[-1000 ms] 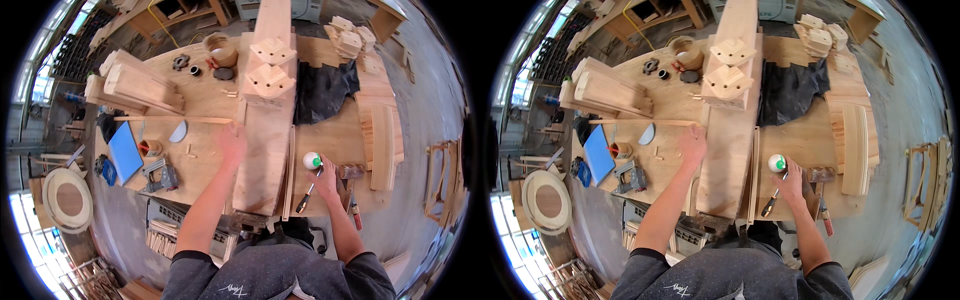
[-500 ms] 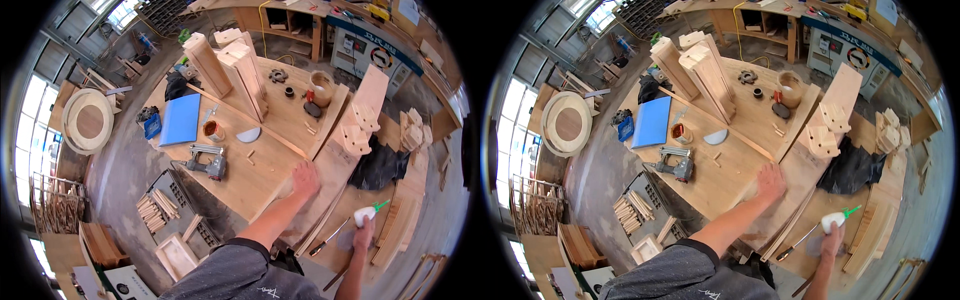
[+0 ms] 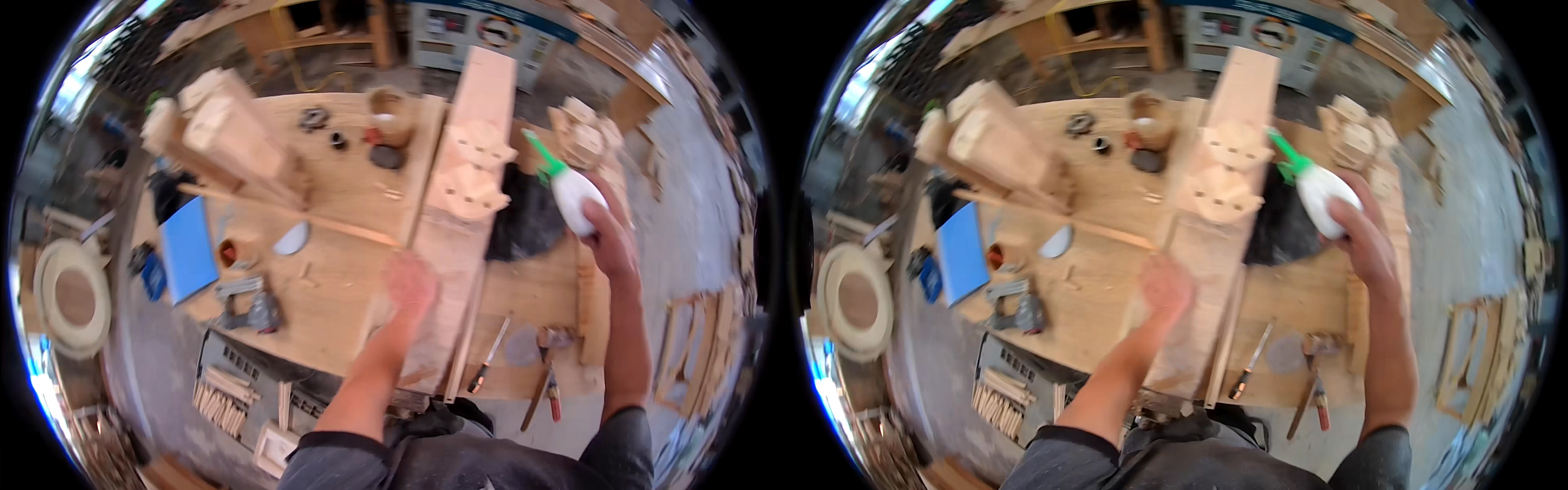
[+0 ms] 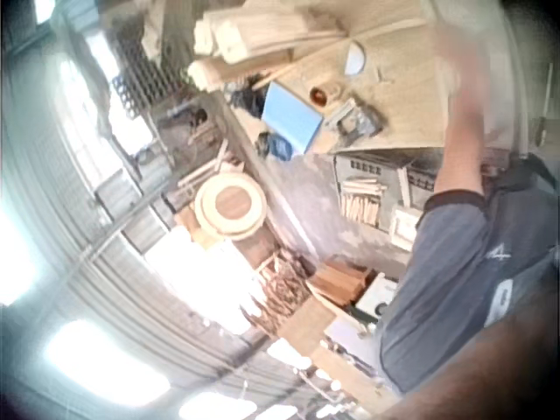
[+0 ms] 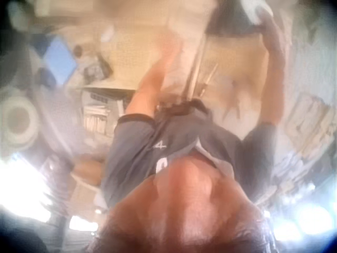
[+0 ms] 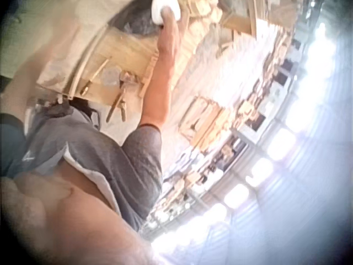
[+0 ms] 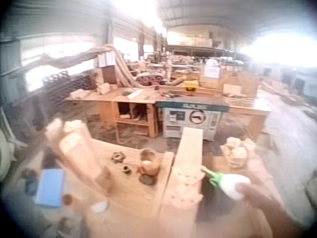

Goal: The person applies glue to wooden strips and grooves using a brush and a squeeze bottle, then inserts the strips into a larger wooden assembly. They use a mallet to tap the pieces into place and wipe excess glue with a cloth. The process is repeated for multiple components on a workbench in a workshop.

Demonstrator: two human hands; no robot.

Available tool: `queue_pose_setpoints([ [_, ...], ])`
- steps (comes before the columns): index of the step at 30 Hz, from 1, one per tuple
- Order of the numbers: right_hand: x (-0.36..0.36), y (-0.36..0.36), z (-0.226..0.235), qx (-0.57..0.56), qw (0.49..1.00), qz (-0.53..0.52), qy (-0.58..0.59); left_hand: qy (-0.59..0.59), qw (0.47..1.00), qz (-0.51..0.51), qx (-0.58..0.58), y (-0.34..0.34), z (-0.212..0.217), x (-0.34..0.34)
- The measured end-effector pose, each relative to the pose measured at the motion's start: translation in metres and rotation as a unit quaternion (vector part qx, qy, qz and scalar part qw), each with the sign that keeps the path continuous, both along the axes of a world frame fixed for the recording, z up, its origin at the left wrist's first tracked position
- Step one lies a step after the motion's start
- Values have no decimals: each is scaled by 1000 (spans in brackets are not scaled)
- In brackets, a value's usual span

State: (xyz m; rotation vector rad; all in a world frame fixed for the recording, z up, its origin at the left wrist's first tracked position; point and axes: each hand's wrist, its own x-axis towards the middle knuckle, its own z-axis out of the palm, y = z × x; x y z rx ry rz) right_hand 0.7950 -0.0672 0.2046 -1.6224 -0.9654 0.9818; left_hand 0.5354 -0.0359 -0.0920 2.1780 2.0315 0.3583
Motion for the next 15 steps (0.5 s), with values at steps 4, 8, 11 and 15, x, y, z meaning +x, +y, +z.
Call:
queue_pose_setpoints([
  [4,28,24,-7,-24,998,-25,-57,-52,996,-4,-78,10,42,6],
  [8,30,46,-8,-61,997,-3,-49,-46,996,-7,-72,9,41,5],
  [11,33,64,-18,-54,996,-10,-77,-49,996,-7,-73,8,43,4],
  [15,38,86,-33,-40,987,-7,-152,-42,996,-7,-82,9,47,3],
])
